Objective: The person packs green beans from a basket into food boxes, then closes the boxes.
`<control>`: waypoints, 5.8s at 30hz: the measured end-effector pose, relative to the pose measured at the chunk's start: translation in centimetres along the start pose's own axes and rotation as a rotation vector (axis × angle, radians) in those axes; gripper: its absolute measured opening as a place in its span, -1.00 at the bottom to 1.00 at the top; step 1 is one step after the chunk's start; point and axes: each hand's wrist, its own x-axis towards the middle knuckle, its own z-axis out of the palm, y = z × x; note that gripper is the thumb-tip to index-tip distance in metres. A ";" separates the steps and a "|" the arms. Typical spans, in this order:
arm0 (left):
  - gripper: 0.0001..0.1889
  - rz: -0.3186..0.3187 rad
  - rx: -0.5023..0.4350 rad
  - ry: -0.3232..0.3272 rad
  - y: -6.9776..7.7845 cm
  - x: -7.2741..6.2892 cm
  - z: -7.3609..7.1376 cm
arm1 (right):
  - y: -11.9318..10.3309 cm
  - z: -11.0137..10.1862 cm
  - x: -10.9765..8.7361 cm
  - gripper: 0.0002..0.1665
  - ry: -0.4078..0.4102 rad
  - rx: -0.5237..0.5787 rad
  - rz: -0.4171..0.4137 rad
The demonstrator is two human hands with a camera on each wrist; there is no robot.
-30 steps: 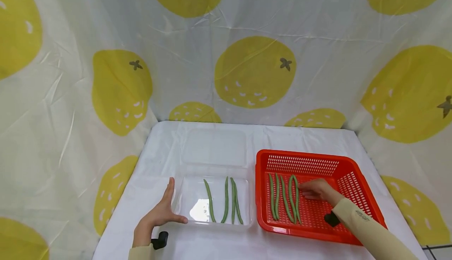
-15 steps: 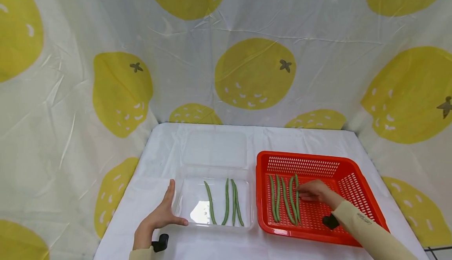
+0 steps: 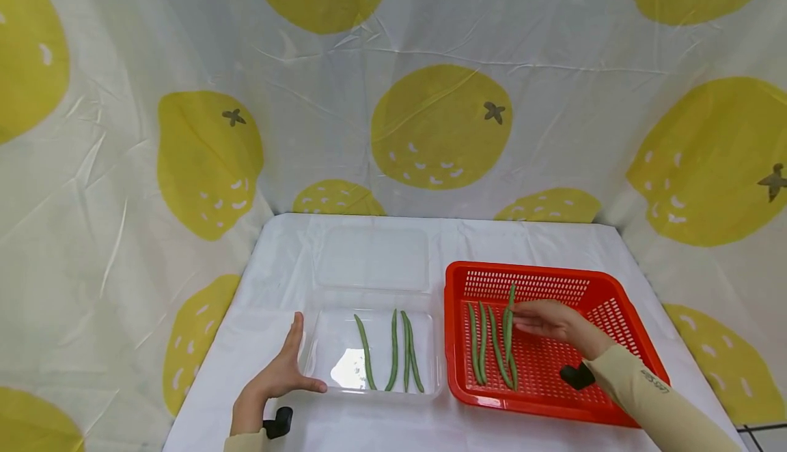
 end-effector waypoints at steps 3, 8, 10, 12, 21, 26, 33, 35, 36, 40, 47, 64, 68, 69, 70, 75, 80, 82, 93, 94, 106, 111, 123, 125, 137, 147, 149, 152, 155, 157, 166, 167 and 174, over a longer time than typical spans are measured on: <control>0.53 -0.007 -0.003 0.003 0.0 0.0 0.0 | -0.7 1.4 0.0 -0.74 -0.025 0.005 -0.008; 0.54 -0.019 -0.003 0.003 0.0 0.0 0.0 | -1.6 4.4 0.0 -0.78 -0.072 -0.010 -0.006; 0.55 -0.018 -0.003 0.004 0.0 0.0 0.0 | -1.9 5.7 0.0 -0.79 -0.080 -0.029 -0.006; 0.55 -0.013 -0.001 0.004 0.0 0.0 0.0 | -2.1 7.0 0.2 -0.80 -0.084 -0.040 -0.006; 0.54 -0.008 -0.002 0.007 -0.1 0.2 -0.1 | -2.3 12.0 1.3 -0.83 -0.120 -0.101 -0.011; 0.55 -0.025 -0.006 0.012 0.0 0.1 0.1 | -1.7 13.9 1.9 -0.77 -0.141 -0.109 0.000; 0.55 -0.021 -0.002 0.014 -0.1 0.1 0.2 | -1.6 15.3 2.5 -0.74 -0.133 -0.123 -0.009; 0.55 -0.022 -0.002 0.013 -0.1 0.1 0.1 | -1.6 15.5 2.6 -0.75 -0.127 -0.124 -0.009; 0.55 -0.022 -0.003 0.012 -0.1 0.1 0.1 | -1.6 15.6 2.6 -0.76 -0.125 -0.121 -0.010; 0.56 -0.023 0.002 0.011 -0.1 0.1 0.1 | -1.6 15.5 2.5 -0.77 -0.107 -0.118 -0.016; 0.55 -0.013 0.012 0.000 -0.1 0.2 0.1 | -1.8 14.2 2.1 -0.75 -0.061 -0.109 -0.026; 0.55 -0.013 0.005 -0.001 -0.2 -0.1 0.0 | -1.7 8.4 1.5 -0.51 0.087 -0.101 -0.025; 0.54 -0.007 -0.007 -0.002 -0.1 0.1 0.0 | -0.9 6.4 1.6 -0.52 0.129 -0.148 -0.024; 0.54 -0.007 -0.008 -0.002 -0.1 0.1 0.0 | -0.7 5.8 1.6 -0.52 0.146 -0.146 -0.019; 0.54 -0.008 -0.008 -0.004 -0.1 0.1 0.0 | -0.5 5.3 1.5 -0.52 0.162 -0.146 -0.011; 0.54 -0.008 -0.003 -0.003 -0.1 0.1 -0.1 | 0.4 3.1 0.8 -0.55 0.219 -0.131 -0.001; 0.55 -0.009 -0.005 -0.001 -0.1 0.1 -0.1 | 1.2 1.3 0.4 -0.55 0.233 -0.138 0.015; 0.55 -0.014 -0.005 -0.001 -0.1 0.1 -0.1 | 1.5 0.7 0.5 -0.55 0.241 -0.148 0.041; 0.56 -0.023 -0.001 0.003 0.0 0.1 0.0 | 3.0 -0.2 0.8 -0.68 0.324 -0.157 0.098; 0.56 -0.023 -0.001 0.003 0.1 0.1 0.0 | 3.1 -0.3 0.8 -0.69 0.328 -0.162 0.105; 0.55 -0.027 -0.004 0.001 0.2 0.0 0.0 | 4.4 0.6 1.2 -0.68 0.333 -0.261 0.082; 0.55 -0.024 -0.001 0.001 0.1 0.1 0.0 | 4.7 0.9 1.4 -0.69 0.349 -0.309 0.052; 0.55 -0.008 -0.012 -0.005 0.1 0.0 -0.1 | 5.0 2.2 1.8 -0.71 0.386 -0.414 0.022; 0.55 -0.006 -0.015 -0.006 0.1 0.0 -0.1 | 5.0 2.3 1.8 -0.72 0.392 -0.409 0.025; 0.54 -0.014 -0.005 -0.009 0.1 -0.1 -0.1 | 3.6 1.5 0.3 -0.70 0.250 -0.255 -0.002; 0.54 -0.007 -0.014 -0.009 0.1 -0.2 -0.1 | 0.7 3.1 0.2 -0.74 0.092 -0.116 0.000; 0.54 -0.007 -0.014 -0.009 0.1 -0.2 -0.1 | -0.1 4.2 0.0 -0.74 0.058 -0.100 -0.001; 0.53 -0.004 -0.014 -0.006 0.1 -0.2 -0.1 | -1.0 6.2 -0.3 -0.71 0.000 -0.098 -0.005; 0.53 0.000 -0.014 -0.002 0.1 -0.1 -0.1 | -1.4 8.2 -0.2 -0.74 -0.051 -0.105 -0.020; 0.53 0.000 -0.013 0.001 0.1 -0.1 -0.1 | -1.6 9.6 0.0 -0.77 -0.077 -0.119 -0.034; 0.53 0.005 -0.010 0.006 0.1 -0.1 -0.1 | -1.7 15.5 1.1 -0.78 -0.123 -0.198 -0.065; 0.53 0.009 -0.009 0.009 0.1 -0.1 -0.1 | -1.6 16.0 1.3 -0.77 -0.127 -0.200 -0.065; 0.53 0.008 -0.018 0.007 0.0 -0.1 0.1 | -0.9 17.6 1.8 -0.73 -0.130 -0.205 -0.046</control>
